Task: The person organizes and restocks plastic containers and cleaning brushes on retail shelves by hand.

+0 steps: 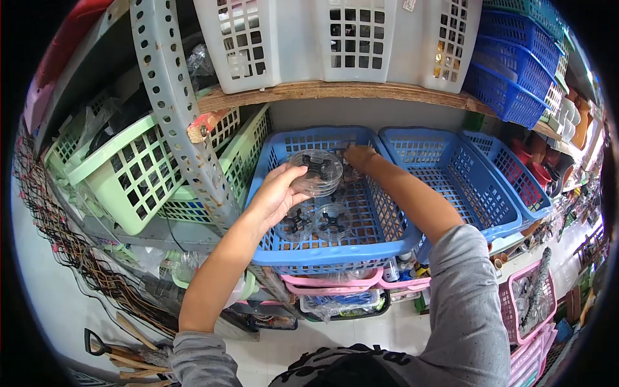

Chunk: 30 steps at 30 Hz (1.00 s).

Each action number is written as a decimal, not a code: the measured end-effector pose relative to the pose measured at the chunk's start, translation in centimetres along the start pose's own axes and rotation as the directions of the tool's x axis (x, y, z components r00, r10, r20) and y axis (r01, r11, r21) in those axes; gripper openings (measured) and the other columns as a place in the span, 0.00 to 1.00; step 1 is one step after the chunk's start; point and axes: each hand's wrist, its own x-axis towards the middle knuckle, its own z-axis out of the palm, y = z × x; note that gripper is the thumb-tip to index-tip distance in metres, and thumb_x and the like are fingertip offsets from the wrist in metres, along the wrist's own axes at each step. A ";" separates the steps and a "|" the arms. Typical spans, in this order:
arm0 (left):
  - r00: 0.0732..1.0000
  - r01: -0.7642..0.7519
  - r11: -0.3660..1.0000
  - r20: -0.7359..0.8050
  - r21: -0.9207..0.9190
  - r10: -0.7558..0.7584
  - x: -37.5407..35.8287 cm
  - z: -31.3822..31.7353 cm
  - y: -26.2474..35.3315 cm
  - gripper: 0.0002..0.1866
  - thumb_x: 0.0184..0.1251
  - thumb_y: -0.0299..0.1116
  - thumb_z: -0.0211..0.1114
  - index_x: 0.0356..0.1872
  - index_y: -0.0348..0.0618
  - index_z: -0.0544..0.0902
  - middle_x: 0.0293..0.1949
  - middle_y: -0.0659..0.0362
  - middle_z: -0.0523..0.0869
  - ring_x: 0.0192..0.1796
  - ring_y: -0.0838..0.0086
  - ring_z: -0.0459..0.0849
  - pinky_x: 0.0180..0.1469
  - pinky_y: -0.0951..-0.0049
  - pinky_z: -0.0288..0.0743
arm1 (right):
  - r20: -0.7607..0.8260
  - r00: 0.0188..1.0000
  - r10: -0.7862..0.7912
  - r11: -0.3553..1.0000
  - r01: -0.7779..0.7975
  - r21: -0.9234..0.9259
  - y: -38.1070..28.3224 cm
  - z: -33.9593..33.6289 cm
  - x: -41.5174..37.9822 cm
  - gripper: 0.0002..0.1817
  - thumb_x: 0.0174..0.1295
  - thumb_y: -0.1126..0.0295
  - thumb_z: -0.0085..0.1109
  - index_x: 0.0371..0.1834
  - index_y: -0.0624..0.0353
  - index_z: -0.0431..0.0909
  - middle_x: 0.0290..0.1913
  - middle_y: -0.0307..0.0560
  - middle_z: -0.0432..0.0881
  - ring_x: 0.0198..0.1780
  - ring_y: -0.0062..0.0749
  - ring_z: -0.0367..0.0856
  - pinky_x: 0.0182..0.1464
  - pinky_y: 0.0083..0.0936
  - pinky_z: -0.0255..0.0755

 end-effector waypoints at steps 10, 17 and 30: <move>1.000 -0.009 1.000 -0.014 0.013 0.010 -0.1 -0.1 0.0 0.14 0.65 0.31 0.54 0.49 0.35 0.73 0.45 0.51 0.81 0.48 0.67 0.81 0.54 0.65 0.76 | -0.126 0.991 0.048 0.995 -0.037 0.089 0.9 0.2 -0.2 0.28 0.48 0.78 0.59 0.56 0.64 0.67 0.63 0.71 0.59 0.52 0.51 0.77 0.49 0.36 0.76; 1.000 0.006 1.000 -0.023 0.010 -0.006 0.2 -0.3 -0.2 0.13 0.65 0.32 0.54 0.48 0.36 0.73 0.45 0.51 0.81 0.47 0.67 0.81 0.53 0.65 0.76 | 0.003 0.999 -0.035 0.998 0.035 0.055 1.1 -1.3 -1.0 0.34 0.40 0.72 0.66 0.56 0.64 0.68 0.63 0.70 0.61 0.53 0.53 0.75 0.55 0.35 0.72; 0.989 0.131 0.991 0.070 0.035 -0.133 1.3 0.5 -0.4 0.15 0.67 0.32 0.53 0.49 0.32 0.71 0.46 0.48 0.79 0.48 0.64 0.81 0.56 0.64 0.74 | -0.322 0.836 -0.444 0.129 0.416 0.900 -2.2 -8.9 -12.2 0.51 0.40 0.60 0.73 0.68 0.62 0.53 0.62 0.59 0.65 0.63 0.44 0.64 0.63 0.32 0.61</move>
